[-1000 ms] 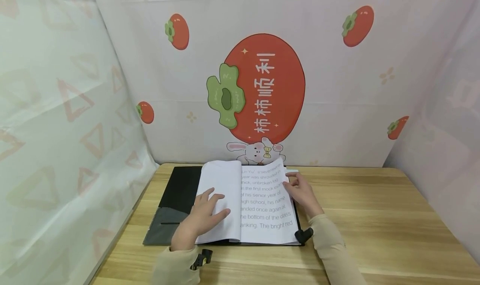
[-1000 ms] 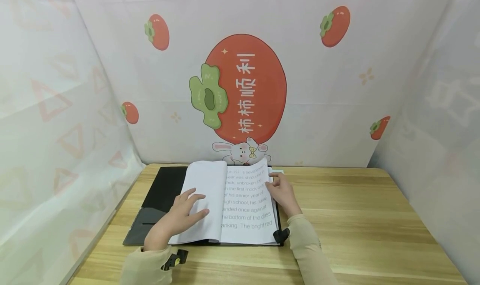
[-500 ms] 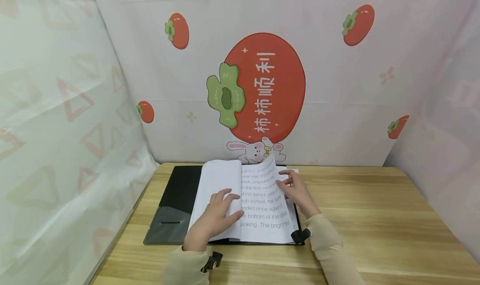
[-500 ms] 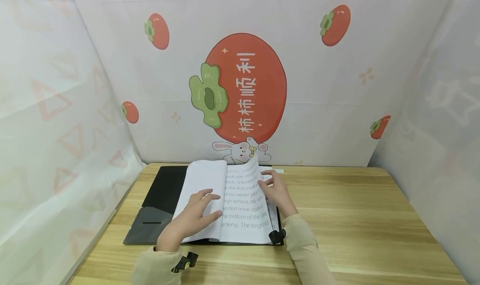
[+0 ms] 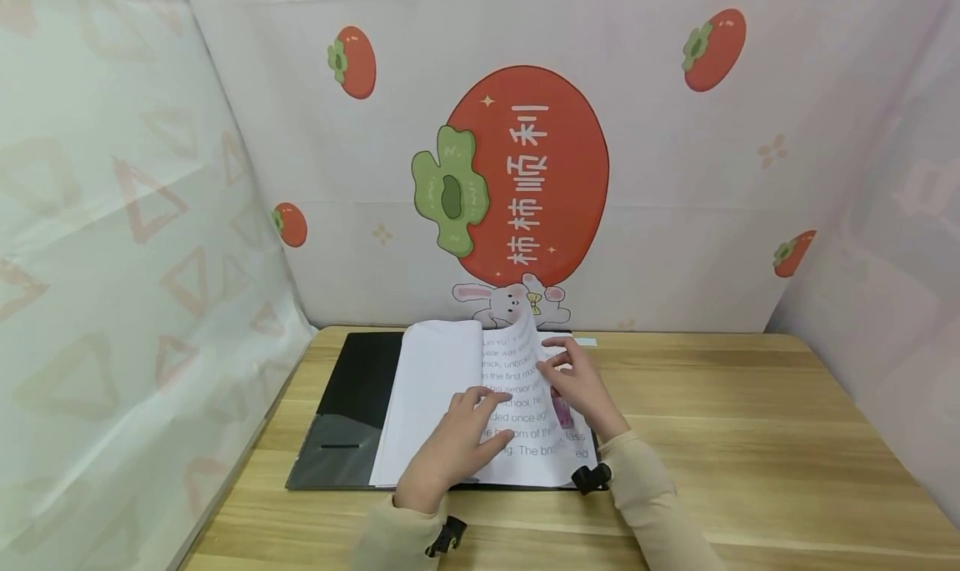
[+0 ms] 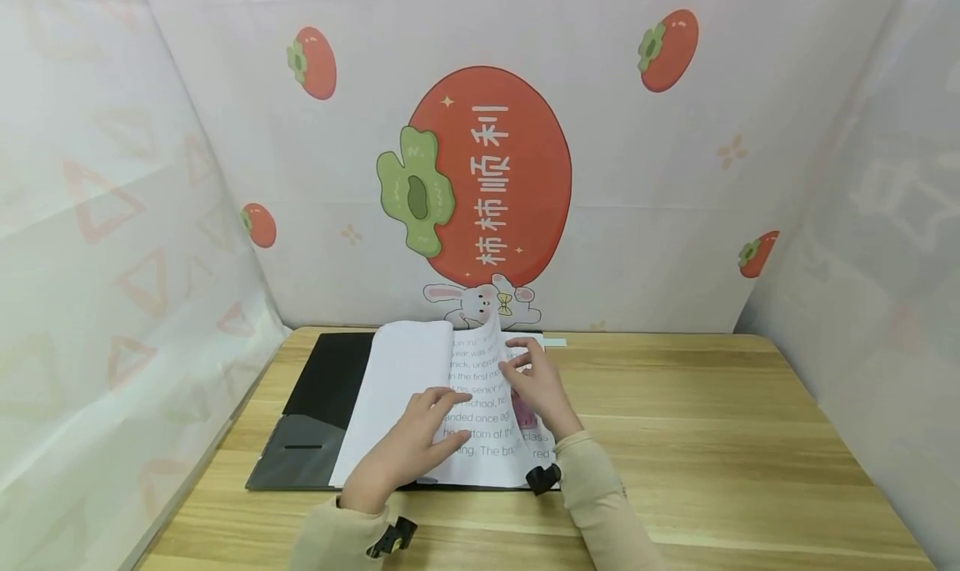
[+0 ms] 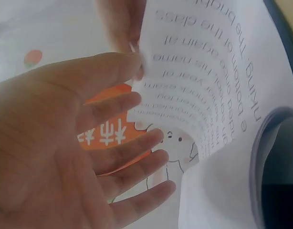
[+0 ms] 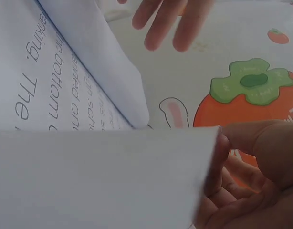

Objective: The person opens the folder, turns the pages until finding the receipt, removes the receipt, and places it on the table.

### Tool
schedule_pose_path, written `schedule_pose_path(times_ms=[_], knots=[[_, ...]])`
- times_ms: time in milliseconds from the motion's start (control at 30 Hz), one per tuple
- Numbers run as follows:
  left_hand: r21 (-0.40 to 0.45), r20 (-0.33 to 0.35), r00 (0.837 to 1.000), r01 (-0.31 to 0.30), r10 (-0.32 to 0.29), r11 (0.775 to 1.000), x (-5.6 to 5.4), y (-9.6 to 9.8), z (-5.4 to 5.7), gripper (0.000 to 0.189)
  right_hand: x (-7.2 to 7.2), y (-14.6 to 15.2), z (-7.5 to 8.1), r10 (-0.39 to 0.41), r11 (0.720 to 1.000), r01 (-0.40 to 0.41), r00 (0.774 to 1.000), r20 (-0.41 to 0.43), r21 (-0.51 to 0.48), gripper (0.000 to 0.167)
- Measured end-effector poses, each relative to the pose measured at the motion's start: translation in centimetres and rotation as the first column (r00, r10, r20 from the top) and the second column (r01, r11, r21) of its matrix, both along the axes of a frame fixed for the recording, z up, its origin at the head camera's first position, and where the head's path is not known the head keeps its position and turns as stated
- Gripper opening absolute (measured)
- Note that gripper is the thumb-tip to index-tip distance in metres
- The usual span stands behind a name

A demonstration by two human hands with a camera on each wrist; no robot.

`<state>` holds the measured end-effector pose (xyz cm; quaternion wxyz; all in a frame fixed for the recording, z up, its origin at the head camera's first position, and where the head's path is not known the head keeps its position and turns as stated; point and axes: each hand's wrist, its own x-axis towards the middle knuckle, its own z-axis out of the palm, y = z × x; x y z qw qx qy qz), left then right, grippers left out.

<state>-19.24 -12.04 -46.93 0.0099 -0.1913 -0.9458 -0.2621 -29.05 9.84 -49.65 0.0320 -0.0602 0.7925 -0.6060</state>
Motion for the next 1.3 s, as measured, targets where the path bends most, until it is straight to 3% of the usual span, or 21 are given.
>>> schedule_pose_path(times_ms=[267, 400, 533, 700, 867, 1300], knots=[[-0.015, -0.079, 0.995, 0.060, -0.061, 0.998, 0.4, 1.7, 0.1, 0.044, 0.7, -1.5, 0.3, -0.001, 0.990, -0.001, 1.000, -0.019, -0.144, 0.040], [-0.022, -0.139, 0.989, 0.049, -0.051, 0.999, 0.4, 2.4, 0.0, 0.038, 1.0, -2.1, 0.5, 0.005, 0.978, -0.005, 1.000, -0.002, -0.211, 0.038], [-0.043, -0.153, 0.986, 0.054, -0.060, 0.998, 0.5, 3.2, -0.3, 0.035, 1.3, -2.6, 0.5, 0.006, 0.973, -0.001, 1.000, 0.022, -0.231, 0.037], [-0.085, -0.158, 0.985, 0.062, -0.074, 0.994, 0.7, 3.7, -0.7, 0.035, 1.4, -2.9, 0.5, 0.007, 0.973, -0.002, 1.000, 0.017, -0.230, 0.037], [-0.118, -0.209, 0.976, 0.036, -0.060, 0.992, 0.7, 3.8, -0.9, 0.031, 1.7, -3.1, 0.7, 0.019, 0.978, -0.020, 1.000, -0.007, -0.206, 0.037], [-0.107, -0.266, 0.962, 0.035, -0.062, 0.994, 0.5, 3.7, -0.9, 0.019, 2.2, -3.9, 0.8, 0.007, 0.994, -0.008, 1.000, -0.016, -0.106, 0.041]])
